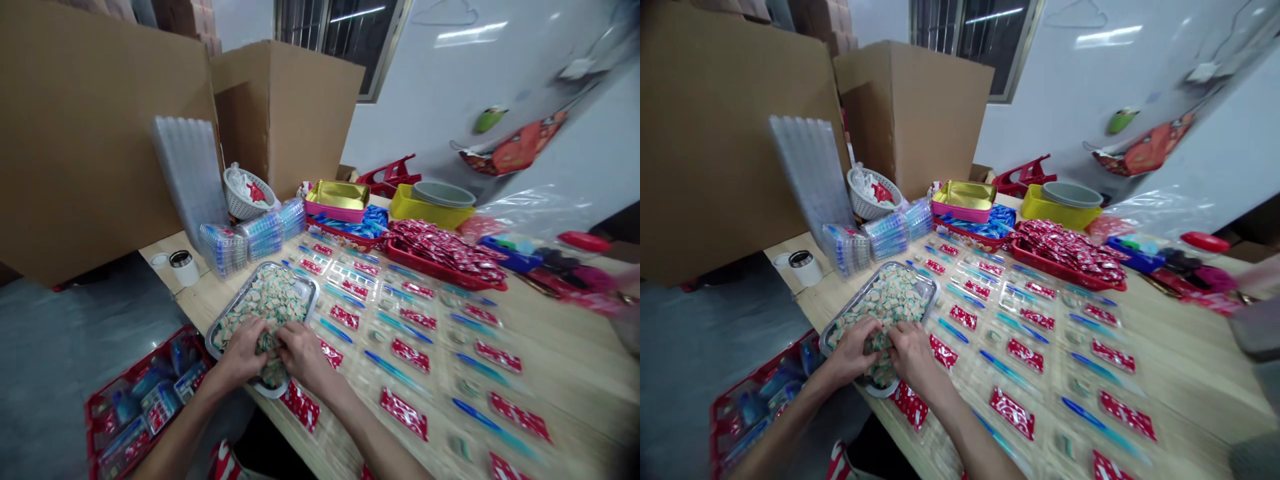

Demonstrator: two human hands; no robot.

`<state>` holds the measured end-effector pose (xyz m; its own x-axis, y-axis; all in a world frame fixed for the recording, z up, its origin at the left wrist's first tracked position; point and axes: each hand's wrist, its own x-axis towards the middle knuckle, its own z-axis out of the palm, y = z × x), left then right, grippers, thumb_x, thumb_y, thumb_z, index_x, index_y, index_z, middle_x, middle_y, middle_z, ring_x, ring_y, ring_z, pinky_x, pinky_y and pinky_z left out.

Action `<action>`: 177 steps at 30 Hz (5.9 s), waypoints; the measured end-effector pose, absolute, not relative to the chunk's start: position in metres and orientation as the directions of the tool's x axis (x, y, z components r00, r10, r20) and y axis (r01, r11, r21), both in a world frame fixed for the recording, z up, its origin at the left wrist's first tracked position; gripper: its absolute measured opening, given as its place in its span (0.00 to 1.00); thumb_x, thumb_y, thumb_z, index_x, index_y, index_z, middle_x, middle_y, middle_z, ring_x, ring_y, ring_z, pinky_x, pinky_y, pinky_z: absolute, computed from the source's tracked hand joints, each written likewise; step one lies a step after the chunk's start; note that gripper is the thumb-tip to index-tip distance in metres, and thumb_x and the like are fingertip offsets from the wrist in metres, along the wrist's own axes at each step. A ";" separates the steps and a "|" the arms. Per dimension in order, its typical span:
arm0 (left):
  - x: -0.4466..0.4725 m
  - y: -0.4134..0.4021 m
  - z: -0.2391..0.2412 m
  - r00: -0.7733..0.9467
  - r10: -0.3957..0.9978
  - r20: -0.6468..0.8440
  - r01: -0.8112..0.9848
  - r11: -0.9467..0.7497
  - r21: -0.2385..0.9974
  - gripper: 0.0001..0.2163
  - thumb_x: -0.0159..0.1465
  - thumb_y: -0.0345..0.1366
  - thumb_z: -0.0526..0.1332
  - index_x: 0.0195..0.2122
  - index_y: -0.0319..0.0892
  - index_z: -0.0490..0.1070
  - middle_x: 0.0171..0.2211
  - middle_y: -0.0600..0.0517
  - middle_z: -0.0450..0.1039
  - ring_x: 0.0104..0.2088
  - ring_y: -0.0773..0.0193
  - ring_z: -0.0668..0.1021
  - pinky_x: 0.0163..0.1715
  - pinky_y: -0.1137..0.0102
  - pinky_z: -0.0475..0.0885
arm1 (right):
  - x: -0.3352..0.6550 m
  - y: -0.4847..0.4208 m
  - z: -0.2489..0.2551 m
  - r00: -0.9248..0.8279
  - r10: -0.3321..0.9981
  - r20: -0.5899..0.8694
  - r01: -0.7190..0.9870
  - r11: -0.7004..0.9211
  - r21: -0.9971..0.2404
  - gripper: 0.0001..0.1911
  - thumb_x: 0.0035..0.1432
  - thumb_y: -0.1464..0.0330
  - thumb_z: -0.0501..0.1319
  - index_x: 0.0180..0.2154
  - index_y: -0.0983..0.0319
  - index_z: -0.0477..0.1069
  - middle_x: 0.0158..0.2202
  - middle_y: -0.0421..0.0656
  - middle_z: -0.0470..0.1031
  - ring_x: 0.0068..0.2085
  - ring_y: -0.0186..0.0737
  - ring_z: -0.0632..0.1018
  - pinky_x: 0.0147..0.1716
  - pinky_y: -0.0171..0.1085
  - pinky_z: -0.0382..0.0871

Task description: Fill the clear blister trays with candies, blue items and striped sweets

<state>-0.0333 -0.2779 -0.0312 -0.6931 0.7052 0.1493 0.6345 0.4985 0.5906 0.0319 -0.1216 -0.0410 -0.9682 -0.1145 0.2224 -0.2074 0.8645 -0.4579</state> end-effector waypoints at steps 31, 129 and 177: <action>-0.055 -0.276 -0.043 -0.764 0.631 0.134 0.563 0.552 0.615 0.10 0.50 0.25 0.59 0.34 0.41 0.70 0.35 0.50 0.68 0.39 0.59 0.72 0.39 0.66 0.67 | 0.005 -0.115 -0.033 -0.968 -0.158 0.195 -0.231 0.862 -0.451 0.07 0.50 0.76 0.62 0.35 0.62 0.72 0.34 0.44 0.74 0.41 0.44 0.73 0.41 0.39 0.59; -0.070 -0.290 -0.032 -0.727 0.687 0.010 0.524 0.545 0.654 0.07 0.47 0.24 0.57 0.25 0.41 0.71 0.20 0.58 0.66 0.23 0.68 0.67 0.25 0.74 0.56 | 0.002 -0.148 -0.052 -0.972 0.100 0.211 -0.099 0.642 -0.761 0.13 0.42 0.78 0.56 0.32 0.62 0.71 0.28 0.40 0.73 0.31 0.39 0.73 0.32 0.35 0.63; -0.076 -0.299 -0.018 -0.655 0.755 -0.030 0.511 0.473 0.718 0.10 0.55 0.36 0.54 0.29 0.42 0.74 0.25 0.53 0.75 0.27 0.63 0.73 0.29 0.72 0.66 | 0.010 -0.150 -0.030 -0.894 -0.200 0.400 -0.333 0.895 -0.296 0.05 0.58 0.73 0.57 0.37 0.62 0.70 0.34 0.43 0.73 0.35 0.39 0.72 0.38 0.38 0.61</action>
